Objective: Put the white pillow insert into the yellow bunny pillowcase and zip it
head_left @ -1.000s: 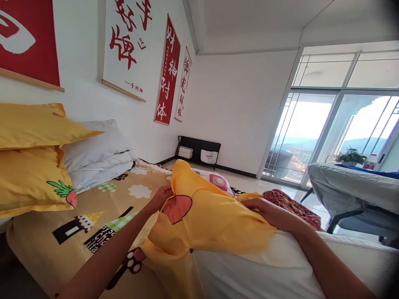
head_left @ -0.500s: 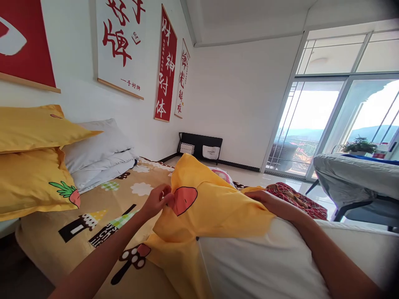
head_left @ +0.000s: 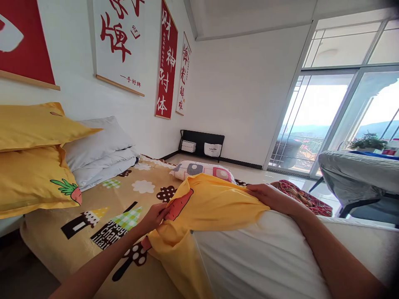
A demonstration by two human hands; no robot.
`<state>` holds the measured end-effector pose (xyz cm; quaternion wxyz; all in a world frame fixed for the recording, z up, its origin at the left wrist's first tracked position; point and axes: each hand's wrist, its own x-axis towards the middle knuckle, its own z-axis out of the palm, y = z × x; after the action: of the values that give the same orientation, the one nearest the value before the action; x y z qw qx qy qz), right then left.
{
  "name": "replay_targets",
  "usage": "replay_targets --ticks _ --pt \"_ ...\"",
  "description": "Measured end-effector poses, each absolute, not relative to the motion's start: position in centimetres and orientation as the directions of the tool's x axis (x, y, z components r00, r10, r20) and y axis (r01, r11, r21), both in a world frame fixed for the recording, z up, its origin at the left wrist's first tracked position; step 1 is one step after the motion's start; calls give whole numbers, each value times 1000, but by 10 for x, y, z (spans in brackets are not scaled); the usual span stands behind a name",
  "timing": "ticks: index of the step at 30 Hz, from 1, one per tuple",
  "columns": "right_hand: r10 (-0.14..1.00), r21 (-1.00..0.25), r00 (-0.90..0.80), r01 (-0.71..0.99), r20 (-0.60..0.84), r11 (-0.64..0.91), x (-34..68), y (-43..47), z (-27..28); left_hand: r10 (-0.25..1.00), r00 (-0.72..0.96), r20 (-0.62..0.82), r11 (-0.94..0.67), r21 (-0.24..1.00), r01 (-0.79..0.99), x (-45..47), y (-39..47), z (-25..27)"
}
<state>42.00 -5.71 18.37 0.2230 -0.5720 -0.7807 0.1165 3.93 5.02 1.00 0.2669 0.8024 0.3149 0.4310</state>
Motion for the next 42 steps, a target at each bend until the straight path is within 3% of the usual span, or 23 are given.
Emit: replay_targets --ticks 4,8,13,17,19,22,25,27,29,32,37,42 --pt "938 -289 -192 916 289 276 409 -55 185 752 513 414 -586 776 232 33 50 17" --pt "911 -227 -130 946 391 232 399 -62 186 737 318 597 -676 666 317 42 41 59" --pt "895 -206 -104 956 435 211 391 -77 188 585 173 792 -785 499 367 67 19 111" --pt "901 -228 -152 938 406 261 384 -88 189 691 -70 720 -657 665 356 80 34 124" --pt "898 -231 -187 927 397 295 381 -91 189 748 -109 655 -607 741 287 84 47 123" --pt "885 -205 -183 934 428 292 380 -93 189 838 -78 539 -532 841 102 86 57 122" --pt "889 -215 -142 943 435 256 385 -93 191 916 94 389 -373 915 -157 84 53 126" --pt "874 -239 -121 936 472 259 387 -95 194 907 231 351 -288 920 -267 83 47 129" --pt "802 -229 -92 933 591 276 381 -100 195 898 254 360 -281 912 -300 83 41 131" --pt "671 -83 -188 933 717 350 357 -109 192 907 175 384 -318 895 -314 86 38 131" --pt "555 289 -485 867 676 405 321 -108 168 893 107 437 -374 852 -366 86 38 130" --pt "315 482 -604 787 732 386 325 -99 152 847 354 397 -323 912 -251 76 28 136"
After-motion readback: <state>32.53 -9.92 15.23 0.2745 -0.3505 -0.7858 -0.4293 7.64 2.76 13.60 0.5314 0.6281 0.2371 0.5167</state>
